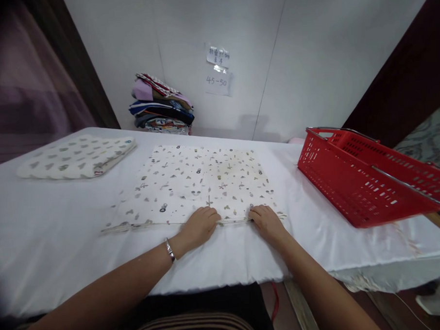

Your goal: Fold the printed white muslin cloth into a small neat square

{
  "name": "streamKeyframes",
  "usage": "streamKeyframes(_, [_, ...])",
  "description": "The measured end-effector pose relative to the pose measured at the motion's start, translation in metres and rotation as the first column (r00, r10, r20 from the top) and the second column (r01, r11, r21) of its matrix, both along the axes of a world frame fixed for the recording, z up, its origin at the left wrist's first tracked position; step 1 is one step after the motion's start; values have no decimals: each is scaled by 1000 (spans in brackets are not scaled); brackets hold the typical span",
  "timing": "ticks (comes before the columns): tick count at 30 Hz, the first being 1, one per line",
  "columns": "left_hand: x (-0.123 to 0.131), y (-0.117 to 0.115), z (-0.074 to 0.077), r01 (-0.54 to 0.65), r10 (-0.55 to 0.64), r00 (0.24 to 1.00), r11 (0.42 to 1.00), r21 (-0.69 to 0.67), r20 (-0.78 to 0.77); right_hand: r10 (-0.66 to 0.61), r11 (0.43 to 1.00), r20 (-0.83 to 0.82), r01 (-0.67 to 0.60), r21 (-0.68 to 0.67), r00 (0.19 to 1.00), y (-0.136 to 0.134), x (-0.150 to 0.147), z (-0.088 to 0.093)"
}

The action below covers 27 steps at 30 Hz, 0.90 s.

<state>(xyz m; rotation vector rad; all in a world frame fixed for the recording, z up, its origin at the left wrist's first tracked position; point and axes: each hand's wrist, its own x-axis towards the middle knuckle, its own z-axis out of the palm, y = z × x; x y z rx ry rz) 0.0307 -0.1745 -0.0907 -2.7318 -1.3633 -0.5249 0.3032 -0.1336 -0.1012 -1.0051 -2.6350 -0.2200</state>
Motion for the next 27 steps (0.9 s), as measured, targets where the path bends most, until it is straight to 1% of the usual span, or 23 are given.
streamKeyframes(3, [0,-2,2,-17,17,1000,999,-35,-1,13,1000,-18,-13,-13,1000,1,-1,0])
streamKeyframes(6, [-1,-4,4,-5,5,1000,999,-43,2,15,999,-39,-16,-28,999,-1,-3,-1])
streamKeyframes(8, [-1,-5,6,7,-5,1000,999,-50,27,14,999,-94,-17,-30,996,-4,0,-1])
streamKeyframes(10, [-2,-5,7,6,-4,999,998,-59,47,9,999,-183,-17,-42,983,-7,8,1])
streamKeyframes(11, [-2,-5,6,0,3,999,998,-61,45,-14,998,-237,-1,-66,971,-9,15,3])
streamKeyframes(12, [-2,-4,6,-5,8,999,998,-59,37,-74,993,-300,42,-113,951,-10,23,5])
streamKeyframes(13, [-2,-3,5,-9,10,1000,999,-52,28,-193,972,-372,124,-202,908,-11,32,9])
streamKeyframes(14, [-1,-2,3,-8,9,1000,999,-44,19,-355,919,-430,226,-322,830,-11,42,13])
streamKeyframes(15, [-1,-1,2,-5,6,1000,999,-37,14,-522,834,-458,319,-450,720,-11,52,18])
streamKeyframes(16, [-1,0,0,-3,3,1000,999,-32,16,-663,730,-450,384,-566,598,-10,60,23])
streamKeyframes(17, [-1,1,-1,1,0,1000,1000,-30,22,-764,628,-415,417,-657,495,-9,67,27])
streamKeyframes(18, [-1,1,-2,3,-2,999,1000,-29,32,-824,546,-371,429,-720,428,-8,73,31])
streamKeyframes(19, [-1,2,-3,4,-3,999,1000,-29,40,-855,490,-326,427,-760,402,-7,76,33])
streamKeyframes(23, [-1,2,-4,10,-10,999,1000,-20,30,-906,324,-167,382,-865,390,1,76,35])
streamKeyframes(25, [-1,2,-4,2,-2,1000,1000,-19,4,-912,274,-117,371,-888,393,7,72,37])
streamKeyframes(27, [-1,2,-4,-8,8,1000,1000,-20,-10,-913,247,-88,368,-897,399,14,70,40])
